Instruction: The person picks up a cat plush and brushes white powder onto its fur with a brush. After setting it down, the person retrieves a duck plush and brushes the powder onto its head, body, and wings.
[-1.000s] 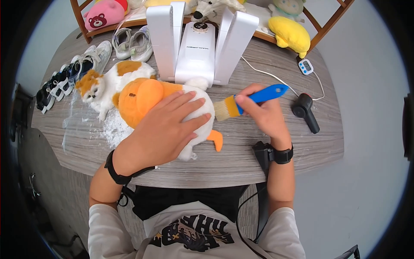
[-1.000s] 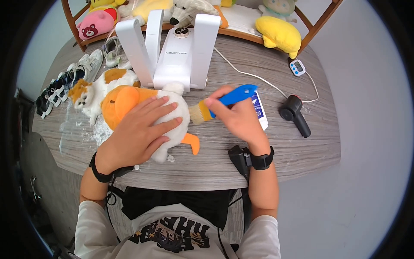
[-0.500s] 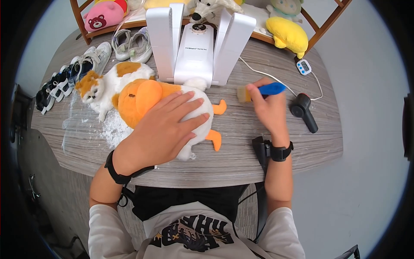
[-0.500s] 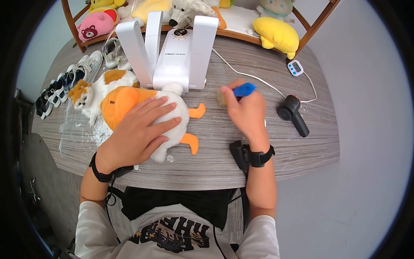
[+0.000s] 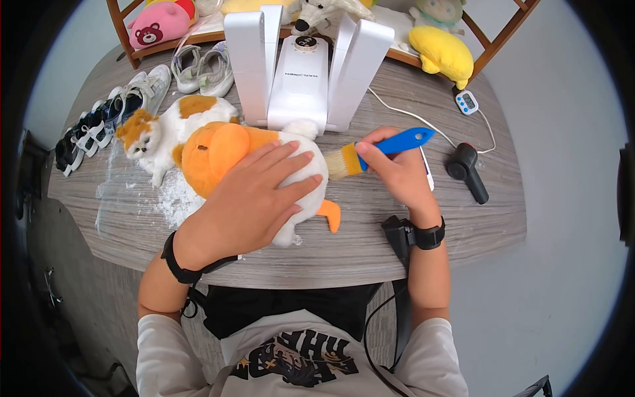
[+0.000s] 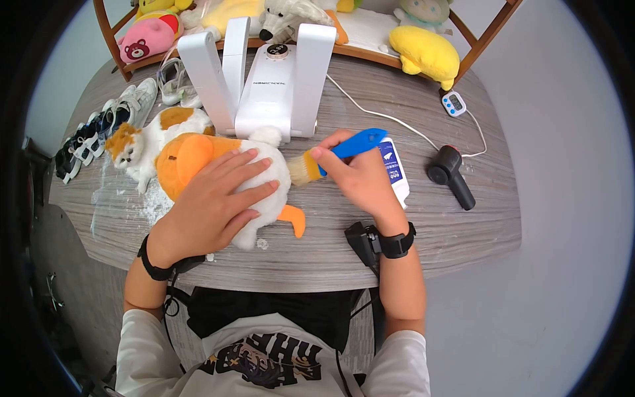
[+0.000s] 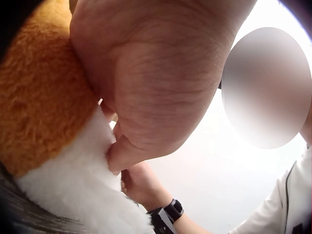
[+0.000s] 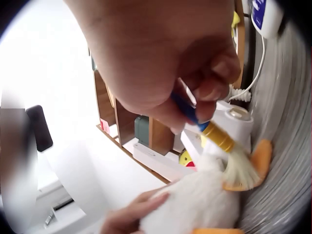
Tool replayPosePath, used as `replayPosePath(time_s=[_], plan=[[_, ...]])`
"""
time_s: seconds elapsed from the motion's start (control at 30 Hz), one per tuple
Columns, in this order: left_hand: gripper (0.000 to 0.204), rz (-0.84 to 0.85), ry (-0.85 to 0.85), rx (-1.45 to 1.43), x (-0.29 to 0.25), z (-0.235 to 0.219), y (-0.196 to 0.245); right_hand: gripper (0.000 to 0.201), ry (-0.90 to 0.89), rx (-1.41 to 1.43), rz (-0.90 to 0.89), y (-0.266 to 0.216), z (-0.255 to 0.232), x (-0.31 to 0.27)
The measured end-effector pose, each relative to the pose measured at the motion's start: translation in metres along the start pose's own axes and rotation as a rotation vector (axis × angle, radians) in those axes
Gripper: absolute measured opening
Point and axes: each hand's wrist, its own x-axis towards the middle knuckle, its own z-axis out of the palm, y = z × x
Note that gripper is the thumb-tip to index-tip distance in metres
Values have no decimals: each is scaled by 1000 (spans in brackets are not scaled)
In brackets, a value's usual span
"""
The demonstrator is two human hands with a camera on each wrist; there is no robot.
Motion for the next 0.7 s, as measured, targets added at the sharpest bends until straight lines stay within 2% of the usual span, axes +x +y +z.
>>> replayPosePath(time_s=[0.07,0.1,0.17,0.2,0.27,0.3,0.33,0.4,0.43,0.47,0.53,0.57,0.6,0.67,0.7], plan=[[45,-3,1,6,0,0,0,16,52,-518,57,2,-1,4],[45,-5,2,6,0,0,0,16,49,-519,56,5,-4,5],[46,-7,3,7,0,0,0,16,213,-471,-31,9,-12,6],[46,-8,4,3,0,-1,0,16,212,-470,-32,9,-11,5],[46,-5,-4,-4,0,-1,0,19,44,43,11,2,-6,-1],[46,-4,-7,7,0,0,0,20,-69,-15,18,-1,-3,-1],[46,-5,-8,18,1,0,0,20,-64,-15,20,0,-5,0],[46,-1,-1,14,1,1,0,17,102,-548,5,1,-5,2],[46,-2,5,9,0,1,-1,15,130,-694,-28,-5,-9,1],[46,-8,7,10,-1,0,-1,15,124,-693,-31,-6,-13,0],[47,-6,9,-12,0,0,-1,14,-16,-119,43,-7,-18,-4],[47,-7,7,-13,0,0,-1,12,-112,13,40,-12,-14,-9],[47,-8,4,-8,0,1,-1,12,-110,15,41,-15,-15,-12],[47,-10,2,-5,0,1,-1,10,-446,-16,-141,-17,-16,-14],[47,-9,5,-3,0,1,0,11,-549,-22,-204,-17,-19,-11]])
